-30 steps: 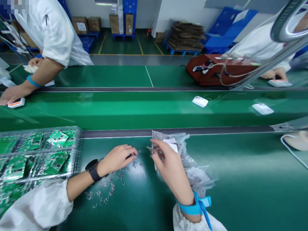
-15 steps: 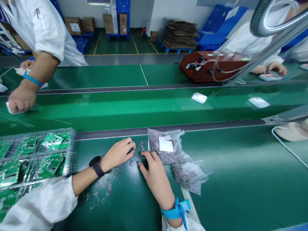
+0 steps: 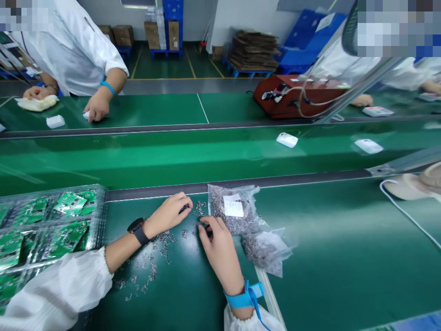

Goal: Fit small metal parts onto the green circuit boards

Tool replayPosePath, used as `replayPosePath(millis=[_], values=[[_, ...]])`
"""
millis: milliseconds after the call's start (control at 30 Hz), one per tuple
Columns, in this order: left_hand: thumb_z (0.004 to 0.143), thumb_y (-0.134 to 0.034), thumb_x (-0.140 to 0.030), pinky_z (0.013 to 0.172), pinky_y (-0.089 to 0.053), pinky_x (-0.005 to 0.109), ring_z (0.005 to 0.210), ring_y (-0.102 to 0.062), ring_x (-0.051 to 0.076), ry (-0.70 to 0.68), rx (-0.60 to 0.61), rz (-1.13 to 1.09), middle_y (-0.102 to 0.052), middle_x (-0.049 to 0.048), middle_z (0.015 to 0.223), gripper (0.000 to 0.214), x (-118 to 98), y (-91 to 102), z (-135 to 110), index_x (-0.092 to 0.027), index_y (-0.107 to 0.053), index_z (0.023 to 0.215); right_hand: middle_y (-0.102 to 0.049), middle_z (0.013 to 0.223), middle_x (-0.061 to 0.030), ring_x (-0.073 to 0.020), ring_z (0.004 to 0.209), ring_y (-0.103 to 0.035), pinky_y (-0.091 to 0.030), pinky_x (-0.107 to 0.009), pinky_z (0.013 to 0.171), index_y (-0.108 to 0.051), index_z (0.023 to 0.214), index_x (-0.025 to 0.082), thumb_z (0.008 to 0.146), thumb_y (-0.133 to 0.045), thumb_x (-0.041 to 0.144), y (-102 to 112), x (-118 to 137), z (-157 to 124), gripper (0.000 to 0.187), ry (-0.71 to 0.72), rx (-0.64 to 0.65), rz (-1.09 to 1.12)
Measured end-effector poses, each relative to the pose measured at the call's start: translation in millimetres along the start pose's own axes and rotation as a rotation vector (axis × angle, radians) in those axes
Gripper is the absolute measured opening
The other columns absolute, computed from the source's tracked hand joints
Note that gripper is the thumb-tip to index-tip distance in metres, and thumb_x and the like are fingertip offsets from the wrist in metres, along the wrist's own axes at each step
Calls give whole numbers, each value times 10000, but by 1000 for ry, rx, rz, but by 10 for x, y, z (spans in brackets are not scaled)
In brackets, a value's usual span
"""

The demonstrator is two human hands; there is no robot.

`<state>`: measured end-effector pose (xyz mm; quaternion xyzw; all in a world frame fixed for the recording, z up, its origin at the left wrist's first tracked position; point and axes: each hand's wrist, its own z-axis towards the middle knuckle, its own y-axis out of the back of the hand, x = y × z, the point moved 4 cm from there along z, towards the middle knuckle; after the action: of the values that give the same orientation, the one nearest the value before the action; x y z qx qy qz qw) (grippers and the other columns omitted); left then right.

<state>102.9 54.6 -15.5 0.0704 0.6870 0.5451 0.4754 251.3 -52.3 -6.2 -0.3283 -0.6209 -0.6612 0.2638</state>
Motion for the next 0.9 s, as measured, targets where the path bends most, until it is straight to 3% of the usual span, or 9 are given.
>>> replayPosePath(millis=[133,267,533,733,900], values=[[1035,-522,-305,919,-506,408,1033,-615,251,-5,3,9,-625,65,1087,142,-67,-54,-7,-197,-613,1054,-692,959,-85,-246,833,-686,-557,-354,723,-669,1048,220,999,-532,344,15,-84,22,190,-27,-35,91],[997,-498,-226,876,-487,403,982,-591,253,13,49,95,-611,64,1022,101,-113,-71,8,-192,-593,985,-703,960,-93,-244,836,-694,-572,-358,726,-675,1038,207,976,-560,346,43,-167,9,191,-61,-67,131],[841,-479,-83,706,-412,337,826,-531,210,88,229,100,-573,49,897,120,29,205,-365,-195,-520,837,-678,907,-49,-207,724,-640,-520,-332,677,-689,1062,226,973,-592,373,-15,-148,-80,198,-57,40,86],[957,-505,-189,805,-432,367,920,-549,224,15,143,65,-632,48,986,112,-47,203,-455,-194,-613,928,-654,831,-41,-210,680,-613,-486,-336,674,-696,967,215,941,-562,285,-140,-71,-96,154,-10,128,17],[1009,-553,-252,869,-440,374,1029,-575,234,-137,151,52,-653,59,1127,131,-237,64,-444,-202,-655,1076,-632,831,-49,-224,700,-626,-466,-330,648,-667,962,213,931,-502,231,-62,-134,-121,170,-19,75,-73]])
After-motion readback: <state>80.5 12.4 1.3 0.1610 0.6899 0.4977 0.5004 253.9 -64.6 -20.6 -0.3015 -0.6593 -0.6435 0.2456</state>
